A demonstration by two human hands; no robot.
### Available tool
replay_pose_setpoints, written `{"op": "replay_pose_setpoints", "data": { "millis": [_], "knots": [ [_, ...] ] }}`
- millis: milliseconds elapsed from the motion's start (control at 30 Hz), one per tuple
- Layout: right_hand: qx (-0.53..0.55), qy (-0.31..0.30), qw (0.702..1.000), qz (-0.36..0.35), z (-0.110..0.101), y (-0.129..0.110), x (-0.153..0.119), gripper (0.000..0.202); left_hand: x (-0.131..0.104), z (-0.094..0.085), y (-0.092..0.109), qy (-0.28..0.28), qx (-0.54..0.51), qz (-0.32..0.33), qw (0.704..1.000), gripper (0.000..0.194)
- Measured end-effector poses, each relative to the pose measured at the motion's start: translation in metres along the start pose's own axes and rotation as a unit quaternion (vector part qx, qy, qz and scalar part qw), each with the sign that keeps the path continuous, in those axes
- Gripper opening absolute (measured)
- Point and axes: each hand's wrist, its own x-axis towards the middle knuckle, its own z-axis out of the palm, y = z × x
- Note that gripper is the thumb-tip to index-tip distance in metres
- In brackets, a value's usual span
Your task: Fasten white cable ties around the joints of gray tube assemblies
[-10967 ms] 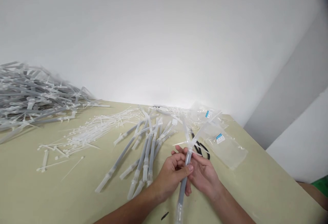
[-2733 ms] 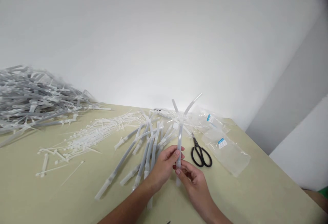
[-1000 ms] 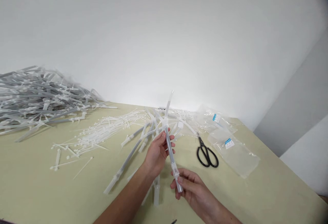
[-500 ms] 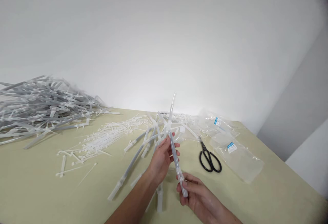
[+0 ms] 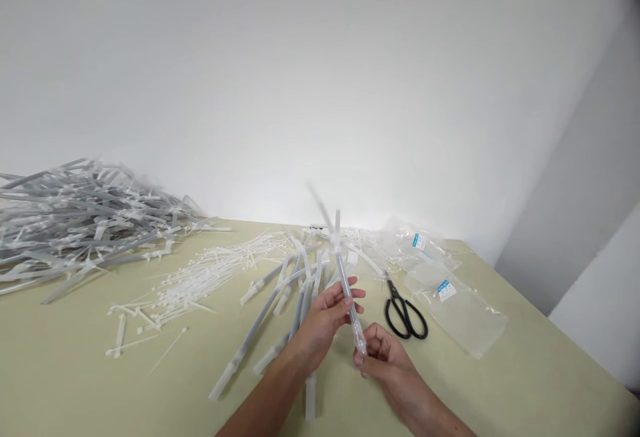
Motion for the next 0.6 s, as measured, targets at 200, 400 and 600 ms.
{"op": "replay_pose_setpoints", "data": {
  "millis": [200,400,600],
  "knots": [
    [-0.186,0.067,0.978,-0.070,-0.004,0.008,0.003,0.037,0.005,-0.002,-0.004,0.101,-0.102,-0.005,0.990,0.030],
    [-0.163,0.020,0.986,-0.038,0.004,0.008,0.000,0.031,0.006,-0.009,0.007,0.111,-0.134,0.033,0.984,0.029],
    [-0.080,-0.080,0.994,0.006,0.010,0.002,-0.004,0.029,0.006,-0.017,0.009,0.102,-0.118,0.047,0.987,0.025]
  ]
}}
